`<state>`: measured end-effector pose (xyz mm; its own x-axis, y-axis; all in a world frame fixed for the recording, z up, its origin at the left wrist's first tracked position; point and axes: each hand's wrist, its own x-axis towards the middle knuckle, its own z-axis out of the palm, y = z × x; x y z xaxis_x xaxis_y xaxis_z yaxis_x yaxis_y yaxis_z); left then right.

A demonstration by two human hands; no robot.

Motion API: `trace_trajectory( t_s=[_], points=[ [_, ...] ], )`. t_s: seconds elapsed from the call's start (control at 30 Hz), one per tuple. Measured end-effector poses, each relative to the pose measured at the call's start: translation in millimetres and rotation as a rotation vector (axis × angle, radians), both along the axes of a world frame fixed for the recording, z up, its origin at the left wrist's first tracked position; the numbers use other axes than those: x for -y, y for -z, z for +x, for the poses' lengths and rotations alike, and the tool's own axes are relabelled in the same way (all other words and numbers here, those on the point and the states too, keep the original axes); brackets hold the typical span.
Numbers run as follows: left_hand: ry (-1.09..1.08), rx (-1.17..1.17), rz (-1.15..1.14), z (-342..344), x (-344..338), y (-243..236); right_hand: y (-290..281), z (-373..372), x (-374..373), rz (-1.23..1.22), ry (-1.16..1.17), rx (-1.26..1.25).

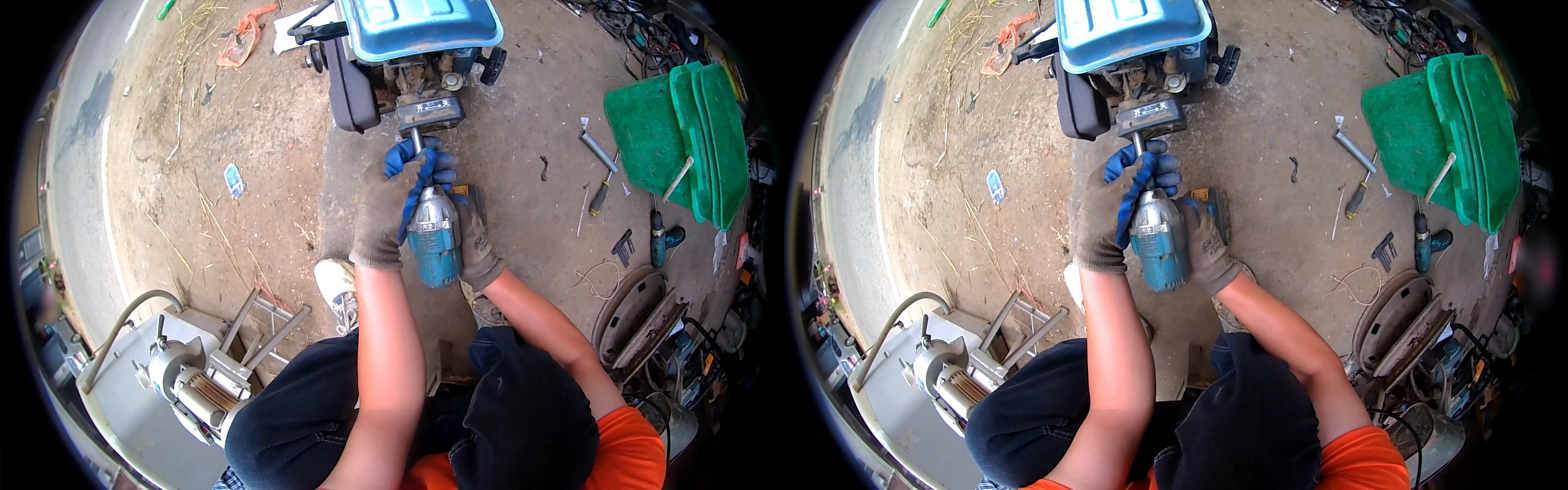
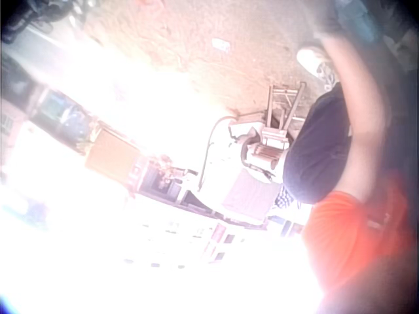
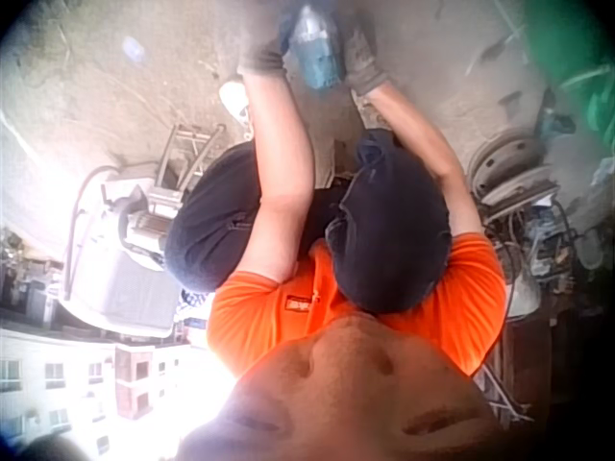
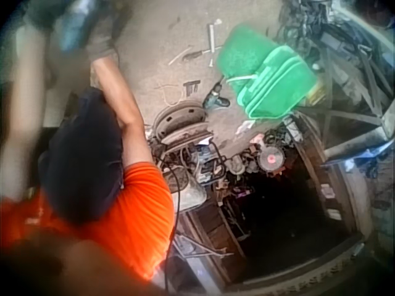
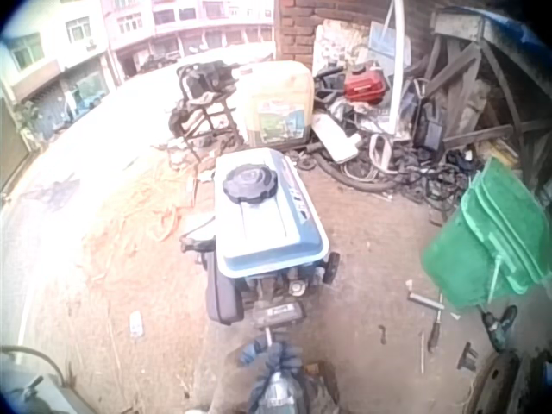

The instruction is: The person disassembles a small engine, removes the carburetor, and cleans it with a brush. They then reassemble the engine using a cordless impact driver to tighten the bolts.

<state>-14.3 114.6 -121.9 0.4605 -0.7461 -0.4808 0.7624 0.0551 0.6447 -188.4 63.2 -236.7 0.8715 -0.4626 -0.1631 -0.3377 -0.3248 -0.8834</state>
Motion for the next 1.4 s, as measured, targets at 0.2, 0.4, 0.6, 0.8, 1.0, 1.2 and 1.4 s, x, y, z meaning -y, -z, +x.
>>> trace_trajectory(
  t_s=[0.2,0.4,0.6,0.8,1.0,1.2,1.4],
  points=[
    [-0.019,0.044,0.01,-0.5,2.7,1.4,-17.1,1.5,5.3,0.066,0.012,0.008],
    [-0.023,0.036,-0.02,-0.1,0.7,0.1,-68.1,11.6,11.3,-0.34,-0.023,0.084],
    [0.013,0.0,-0.022,-13.7,-3.1,-0.9,-51.3,-18.1,12.7,-0.388,-0.117,-0.056],
    [0.047,0.005,0.041,-30.2,16.1,10.8,-41.3,-30.9,23.0,-0.149,0.009,-0.006],
    [-0.03,-0.039,-0.09,-28.5,31.2,16.3,-53.5,-22.0,36.0,-0.221,0.023,0.05],
    [-0.082,-0.036,0.055,-23.0,32.6,16.4,-46.2,-19.1,30.0,-0.173,0.039,0.08],
    [-0.132,-0.024,0.155,-27.2,41.9,5.5,4.3,-26.6,29.9,0.553,0.22,0.036]
  ],
)
